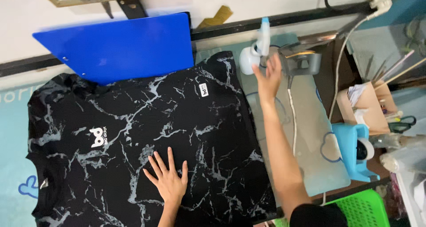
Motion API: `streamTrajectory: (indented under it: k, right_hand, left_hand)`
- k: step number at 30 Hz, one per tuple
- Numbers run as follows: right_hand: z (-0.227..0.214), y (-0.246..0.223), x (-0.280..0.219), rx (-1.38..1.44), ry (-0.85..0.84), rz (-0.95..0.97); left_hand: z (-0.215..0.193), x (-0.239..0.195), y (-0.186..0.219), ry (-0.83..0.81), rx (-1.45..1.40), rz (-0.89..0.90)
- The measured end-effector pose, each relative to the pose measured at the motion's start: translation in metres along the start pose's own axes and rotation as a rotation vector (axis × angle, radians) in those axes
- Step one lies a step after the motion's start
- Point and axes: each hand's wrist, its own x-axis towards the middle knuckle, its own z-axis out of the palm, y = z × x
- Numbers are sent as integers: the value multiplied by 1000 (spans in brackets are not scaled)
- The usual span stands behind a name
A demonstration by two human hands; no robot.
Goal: The person irons a black t-shirt on a patterned ironing board, first smoothing the fabric by hand and spraying it with water before pressing it with a steam iron.
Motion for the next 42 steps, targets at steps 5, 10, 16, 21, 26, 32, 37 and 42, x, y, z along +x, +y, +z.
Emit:
streamTrajectory:
  k: [5,10,16,21,26,32,37,42]
  right_hand:
    - [-64,75,-47,54,483,54]
    - [-112,93,22,-167,450,-2]
    - [-138,84,63,-367,469,-253]
    - [-152,19,4,-375,474,-89]
    - [-136,-96,-145,-933,159,-162]
    - [-41,-193,-304,-1139,-619,149]
    - [30,-190,-407,-1124,-955,176]
    - [21,-167,-413,-1193,-835,137]
  left_hand:
    - [1,-1,-1,7,-3,4]
    - [-1,0,0,23,-6,16]
    - [2,-6,-10,73,-41,59]
    - [-5,-36,-42,5,-179,106]
    - [8,-98,-118,165,90,-97]
    - [0,-117,-145,79,-10,-303]
    - [-5,-120,-146,56,-55,-319]
    - [-10,-117,-146,26,-73,-309]
